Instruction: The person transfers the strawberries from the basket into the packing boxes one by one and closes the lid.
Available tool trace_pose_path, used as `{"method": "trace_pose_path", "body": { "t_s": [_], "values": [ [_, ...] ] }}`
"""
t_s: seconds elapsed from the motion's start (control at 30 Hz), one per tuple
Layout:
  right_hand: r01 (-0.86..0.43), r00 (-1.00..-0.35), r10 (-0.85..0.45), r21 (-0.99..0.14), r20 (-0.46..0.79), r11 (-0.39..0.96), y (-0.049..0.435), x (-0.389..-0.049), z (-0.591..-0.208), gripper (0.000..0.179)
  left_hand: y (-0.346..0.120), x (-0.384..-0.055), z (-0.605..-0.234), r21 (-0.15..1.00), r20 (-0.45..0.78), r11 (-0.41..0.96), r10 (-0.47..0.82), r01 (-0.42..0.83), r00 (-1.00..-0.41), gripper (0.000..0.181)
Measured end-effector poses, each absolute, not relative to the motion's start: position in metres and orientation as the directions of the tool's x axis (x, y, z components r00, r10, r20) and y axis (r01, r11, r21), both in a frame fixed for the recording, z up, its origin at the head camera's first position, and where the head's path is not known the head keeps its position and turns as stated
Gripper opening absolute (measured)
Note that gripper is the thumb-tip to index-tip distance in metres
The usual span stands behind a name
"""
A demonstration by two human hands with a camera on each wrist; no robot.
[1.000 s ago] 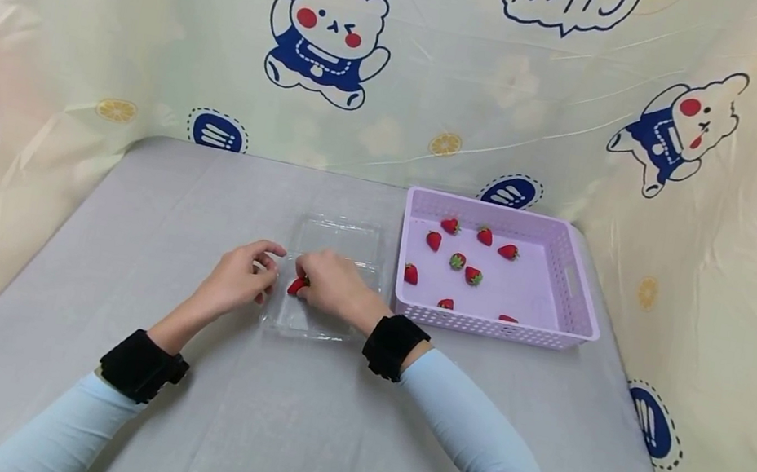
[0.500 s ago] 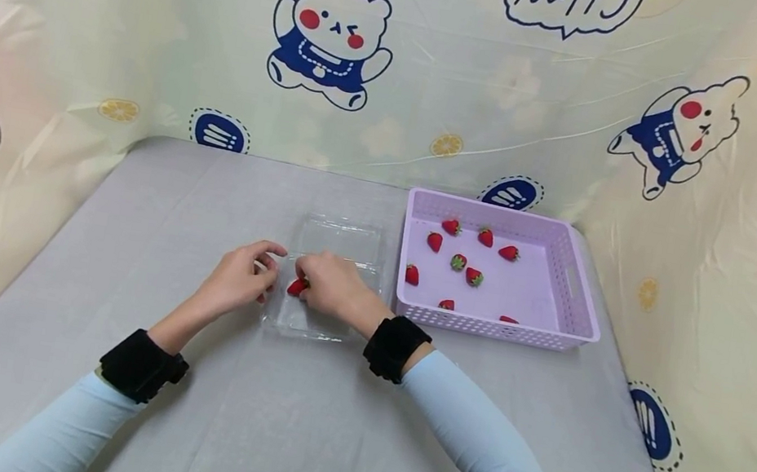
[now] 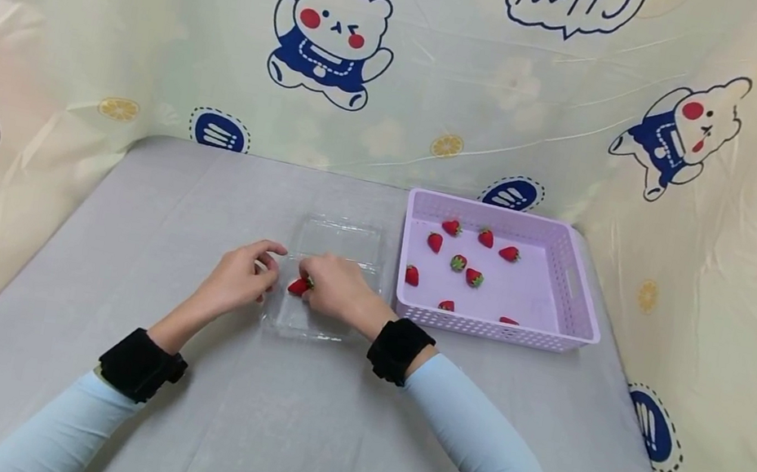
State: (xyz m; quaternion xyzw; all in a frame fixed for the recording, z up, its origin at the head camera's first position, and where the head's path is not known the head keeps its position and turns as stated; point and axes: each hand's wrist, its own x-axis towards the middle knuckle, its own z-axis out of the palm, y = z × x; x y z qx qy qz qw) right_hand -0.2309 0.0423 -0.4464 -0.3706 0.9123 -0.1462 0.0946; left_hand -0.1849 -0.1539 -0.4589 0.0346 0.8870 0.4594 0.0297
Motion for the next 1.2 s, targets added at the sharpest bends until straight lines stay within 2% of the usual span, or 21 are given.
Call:
{"method": "trace_pose_path", "body": {
  "t_s": [0.2,1.2],
  "values": [
    [-0.647,-0.716,-0.695,-0.311,-0.066,0.696,0.0445,-0.2319,-0.4435,0.018,-0.1535,-0.1847,-0.4577,0.816,-0.028,0.578,0.078,0.022,-0.997,0.040],
    [-0.653,-0.711,-0.702,-0.330,-0.045,0.682,0.0465,-0.2313,-0.4472,0.013,-0.1515,-0.1866,-0.4585,0.801,-0.012,0.597,0.061,0.027,-0.998,0.041]
  ]
}}
